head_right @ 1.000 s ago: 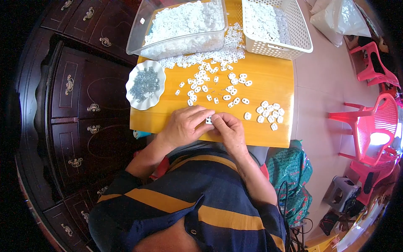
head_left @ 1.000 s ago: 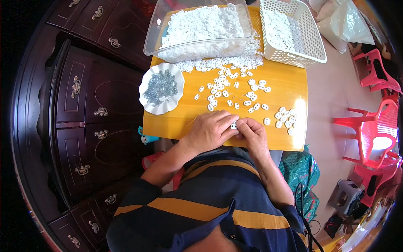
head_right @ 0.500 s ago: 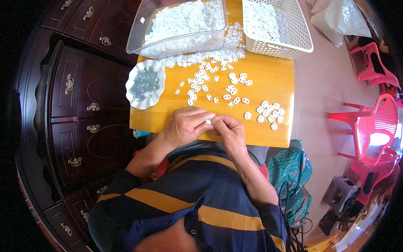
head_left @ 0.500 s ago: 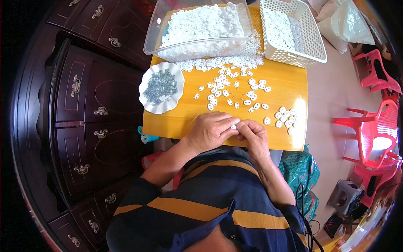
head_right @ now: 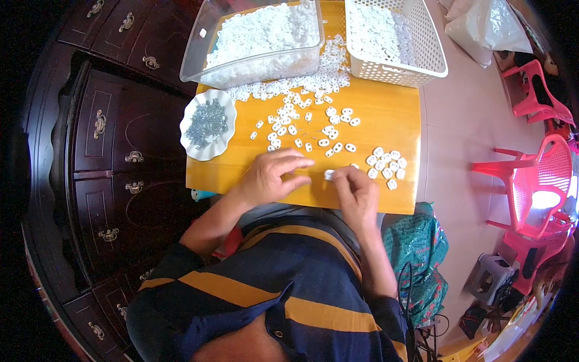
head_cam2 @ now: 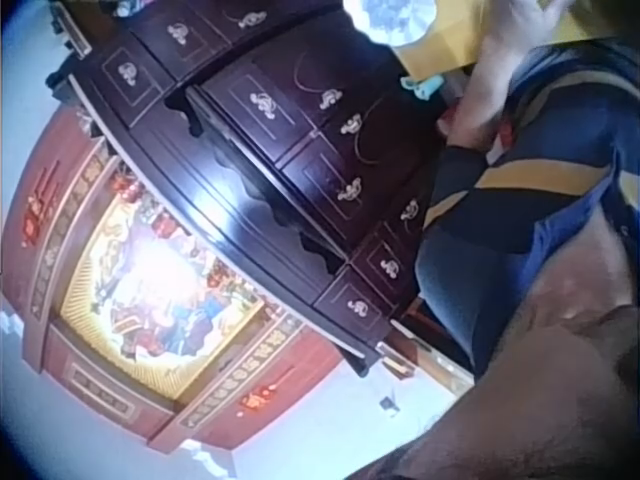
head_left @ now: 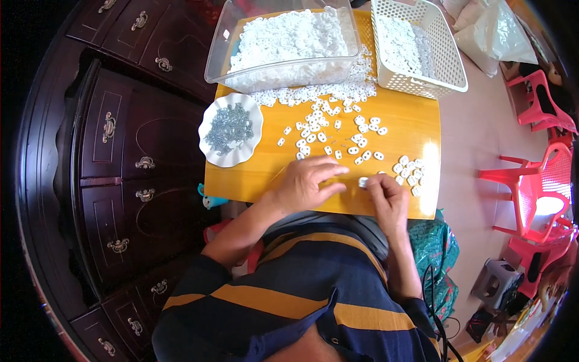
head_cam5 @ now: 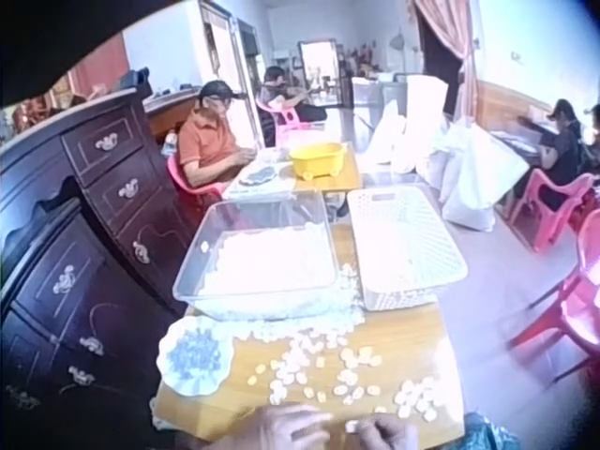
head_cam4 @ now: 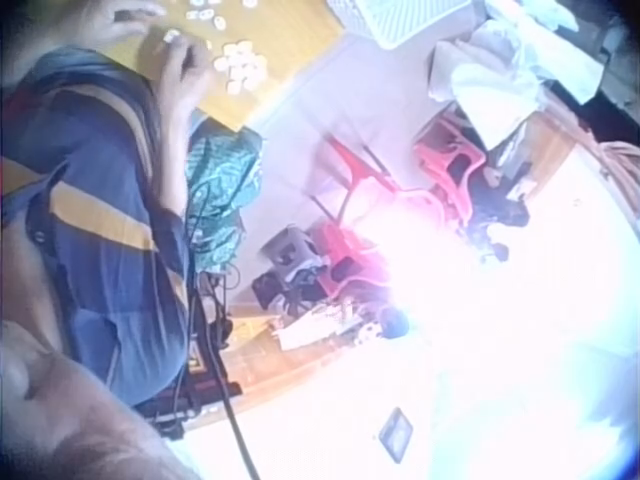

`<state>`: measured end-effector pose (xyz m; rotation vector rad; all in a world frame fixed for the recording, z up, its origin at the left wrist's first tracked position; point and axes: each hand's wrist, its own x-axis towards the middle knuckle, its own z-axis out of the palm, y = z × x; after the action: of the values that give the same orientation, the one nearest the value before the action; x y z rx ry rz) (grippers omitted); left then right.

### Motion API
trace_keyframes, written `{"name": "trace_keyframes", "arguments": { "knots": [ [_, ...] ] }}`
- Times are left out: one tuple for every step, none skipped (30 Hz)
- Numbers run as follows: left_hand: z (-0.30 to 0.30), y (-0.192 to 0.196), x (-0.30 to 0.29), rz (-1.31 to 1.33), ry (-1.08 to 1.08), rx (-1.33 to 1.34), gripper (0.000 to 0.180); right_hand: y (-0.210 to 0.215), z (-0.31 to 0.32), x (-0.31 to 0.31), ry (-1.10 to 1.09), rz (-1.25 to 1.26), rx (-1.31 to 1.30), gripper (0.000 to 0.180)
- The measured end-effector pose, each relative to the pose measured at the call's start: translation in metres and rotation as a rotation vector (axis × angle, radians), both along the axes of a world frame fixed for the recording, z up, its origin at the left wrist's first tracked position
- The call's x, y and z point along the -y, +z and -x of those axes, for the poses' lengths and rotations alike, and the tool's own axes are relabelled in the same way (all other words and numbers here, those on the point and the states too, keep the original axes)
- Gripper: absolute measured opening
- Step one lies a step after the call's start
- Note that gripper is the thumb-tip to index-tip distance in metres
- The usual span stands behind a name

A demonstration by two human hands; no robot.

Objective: Assembling small white plastic components by hand at a table.

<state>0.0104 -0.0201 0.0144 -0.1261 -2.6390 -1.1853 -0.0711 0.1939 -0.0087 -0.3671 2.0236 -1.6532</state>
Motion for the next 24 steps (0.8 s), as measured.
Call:
{"name": "trace_keyframes", "arguments": {
  "knots": [
    [0.004,-0.005,0.004,0.043,0.043,-0.017,0.021,0.005,0.005,-0.003,-0.032,-0.048,-0.144,0.017],
    [0.007,-0.011,0.008,0.045,0.046,-0.017,0.021,0.014,0.011,-0.008,-0.018,-0.155,-0.219,0.017],
    [0.013,-0.015,0.011,0.105,0.090,-0.006,0.018,0.023,0.017,-0.013,-0.009,-0.266,-0.295,0.017],
    [0.018,-0.018,0.014,0.165,0.135,0.005,0.015,0.025,0.022,-0.016,-0.012,-0.347,-0.347,0.019],
    [0.022,-0.021,0.014,0.195,0.165,-0.016,0.008,0.024,0.025,-0.020,-0.013,-0.346,-0.348,0.019],
    [0.027,-0.020,0.013,0.195,0.161,-0.017,0.008,0.023,0.028,-0.025,0.014,-0.423,-0.384,0.020],
    [0.032,-0.020,0.012,0.231,0.170,-0.016,0.007,0.022,0.030,-0.027,0.041,-0.500,-0.420,0.022],
    [0.037,-0.020,0.011,0.267,0.178,-0.014,0.008,0.021,0.030,-0.029,0.038,-0.499,-0.420,0.022],
    [0.041,-0.021,0.012,0.268,0.177,-0.014,0.008,0.020,0.029,-0.030,0.036,-0.543,-0.447,0.023],
    [0.046,-0.022,0.012,0.293,0.159,0.018,0.009,0.019,0.029,-0.031,0.033,-0.587,-0.473,0.025],
    [0.049,-0.023,0.013,0.318,0.141,0.050,0.010,0.016,0.029,-0.033,0.032,-0.586,-0.472,0.025],
    [0.052,-0.025,0.013,0.319,0.138,0.051,0.010,0.013,0.028,-0.034,0.004,-0.602,-0.529,0.025],
    [0.054,-0.027,0.013,0.337,0.128,0.052,0.011,0.011,0.028,-0.035,-0.025,-0.617,-0.586,0.026],
    [0.056,-0.029,0.012,0.355,0.118,0.054,0.012,0.011,0.029,-0.036,-0.027,-0.618,-0.584,0.026],
    [0.058,-0.028,0.012,0.355,0.113,0.054,0.012,0.012,0.031,-0.037,-0.049,-0.650,-0.595,0.026],
    [0.060,-0.027,0.011,0.388,0.097,0.067,0.012,0.012,0.033,-0.038,-0.070,-0.684,-0.606,0.026],
    [0.062,-0.027,0.011,0.421,0.080,0.080,0.012,0.012,0.034,-0.038,-0.073,-0.686,-0.605,0.026],
    [0.065,-0.027,0.011,0.418,0.077,0.077,0.012,0.014,0.036,-0.038,-0.082,-0.695,-0.609,0.025],
    [0.066,-0.029,0.011,0.430,0.065,0.060,0.012,0.015,0.037,-0.039,-0.090,-0.705,-0.614,0.024],
    [0.068,-0.030,0.012,0.442,0.053,0.042,0.012,0.015,0.037,-0.039,-0.093,-0.710,-0.616,0.024],
    [0.070,-0.032,0.012,0.437,0.048,0.036,0.012,0.016,0.037,-0.038,-0.103,-0.704,-0.619,0.023],
    [0.071,-0.034,0.013,0.452,0.044,0.017,0.012,0.015,0.037,-0.037,-0.113,-0.697,-0.623,0.021],
    [0.072,-0.036,0.014,0.467,0.041,-0.002,0.012,0.014,0.037,-0.035,-0.129,-0.674,-0.572,0.017],
    [0.071,-0.037,0.016,0.459,0.037,-0.007,0.012,0.013,0.036,-0.031,-0.154,-0.656,-0.621,0.015]
  ]
}}
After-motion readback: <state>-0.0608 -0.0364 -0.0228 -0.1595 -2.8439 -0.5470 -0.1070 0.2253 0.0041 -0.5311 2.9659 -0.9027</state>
